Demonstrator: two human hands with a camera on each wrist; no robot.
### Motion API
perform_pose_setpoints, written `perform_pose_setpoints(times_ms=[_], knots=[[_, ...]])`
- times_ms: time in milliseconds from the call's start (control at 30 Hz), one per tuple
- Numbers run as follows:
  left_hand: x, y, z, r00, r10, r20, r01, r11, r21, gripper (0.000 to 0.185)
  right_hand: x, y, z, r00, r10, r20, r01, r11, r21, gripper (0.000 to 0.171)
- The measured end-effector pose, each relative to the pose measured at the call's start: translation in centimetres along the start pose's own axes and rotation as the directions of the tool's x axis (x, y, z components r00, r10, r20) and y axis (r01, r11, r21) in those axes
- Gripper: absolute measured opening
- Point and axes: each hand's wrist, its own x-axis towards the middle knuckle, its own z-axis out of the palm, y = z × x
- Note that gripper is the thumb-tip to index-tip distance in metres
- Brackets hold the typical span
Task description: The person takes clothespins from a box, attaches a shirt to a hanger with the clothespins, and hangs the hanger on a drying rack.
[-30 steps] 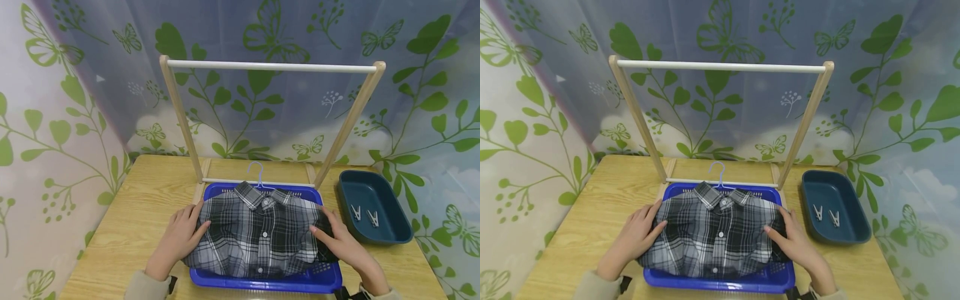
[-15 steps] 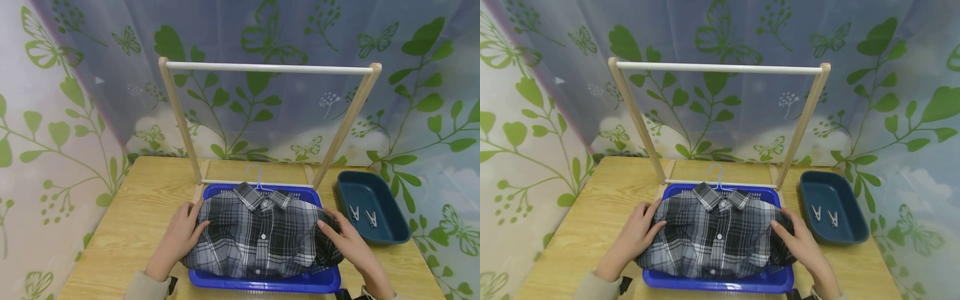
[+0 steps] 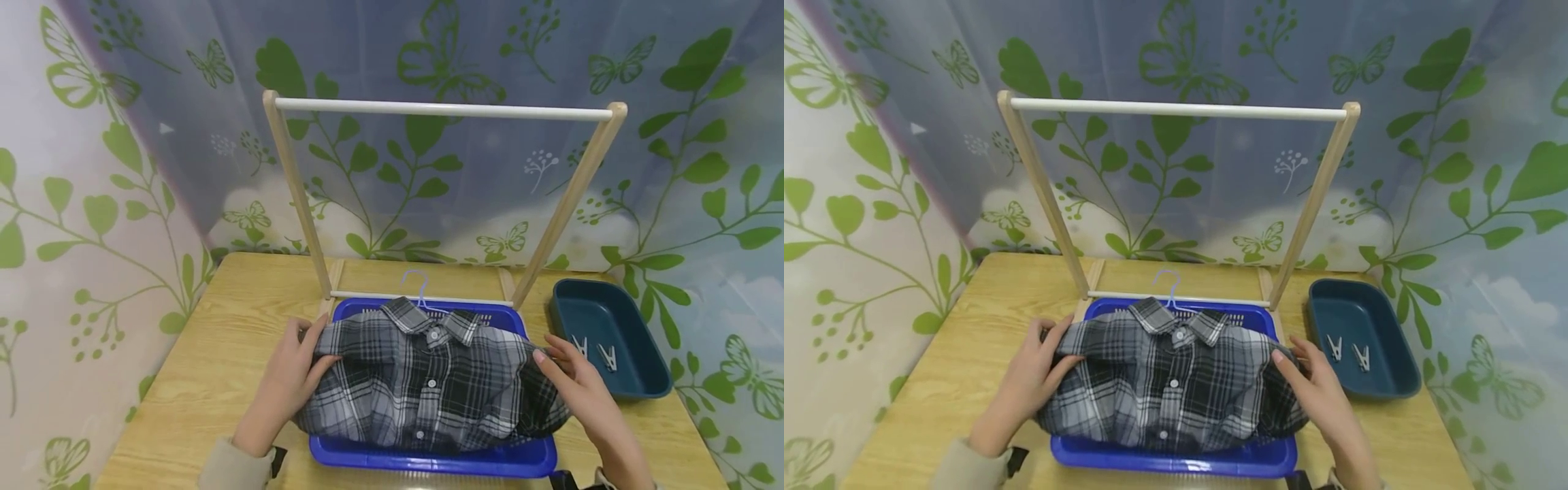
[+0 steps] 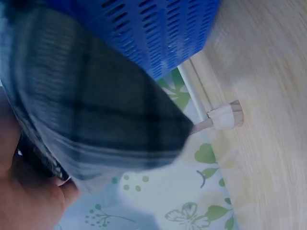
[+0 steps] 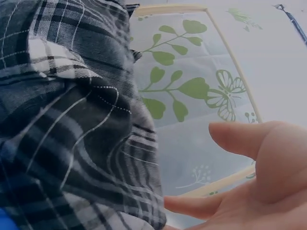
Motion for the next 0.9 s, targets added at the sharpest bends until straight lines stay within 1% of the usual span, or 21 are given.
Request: perform_pose_setpoints(times_ms=[133, 233, 333, 433, 567, 667, 767, 900], knots=[[0.3, 0.3, -0.4, 0.999, 0.014, -0.038, -0.013, 1.000, 0.003, 0.068, 0.0, -0.2, 0.1, 1.000, -0.026, -0.010, 0.026, 0.999, 0.038, 0.068], [0.5, 0.6, -0.7, 0.998, 0.030, -0.054, -0.030, 1.000, -0.002, 0.066, 0.0, -0.4, 0.1, 0.999, -0.039, -0.007, 0.039, 0.996, 0.074, 0.068], [0.7, 1.0, -1.0, 0.997, 0.033, -0.069, -0.035, 0.999, -0.021, 0.062, -0.1, -0.6, 0.2, 0.999, -0.048, -0.018, 0.049, 0.995, 0.092, 0.067], [0.8, 1.3, -1.4, 0.996, 0.034, -0.085, -0.037, 0.998, -0.043, 0.064, -0.3, -0.9, 0.3, 0.998, -0.052, -0.042, 0.055, 0.995, 0.085, 0.065], [0.9, 1.6, -1.8, 0.993, 0.038, -0.112, -0.045, 0.997, -0.062, 0.072, -0.5, -1.3, 0.2, 0.995, -0.070, -0.078, 0.075, 0.995, 0.071, 0.062], [1.1, 1.8, -2.0, 0.989, 0.049, -0.138, -0.058, 0.996, -0.069, 0.066, -0.7, -1.7, 0.0, 0.989, -0.094, -0.112, 0.102, 0.993, 0.067, 0.060], [1.4, 2.1, -2.3, 0.984, 0.059, -0.166, -0.071, 0.995, -0.071, 0.061, -0.9, -1.9, -0.2, 0.980, -0.122, -0.160, 0.129, 0.991, 0.033, 0.055], [1.8, 2.6, -2.8, 0.978, 0.069, -0.195, -0.085, 0.994, -0.075, 0.065, -1.1, -2.0, -0.2, 0.960, -0.150, -0.236, 0.149, 0.989, -0.022, 0.047]])
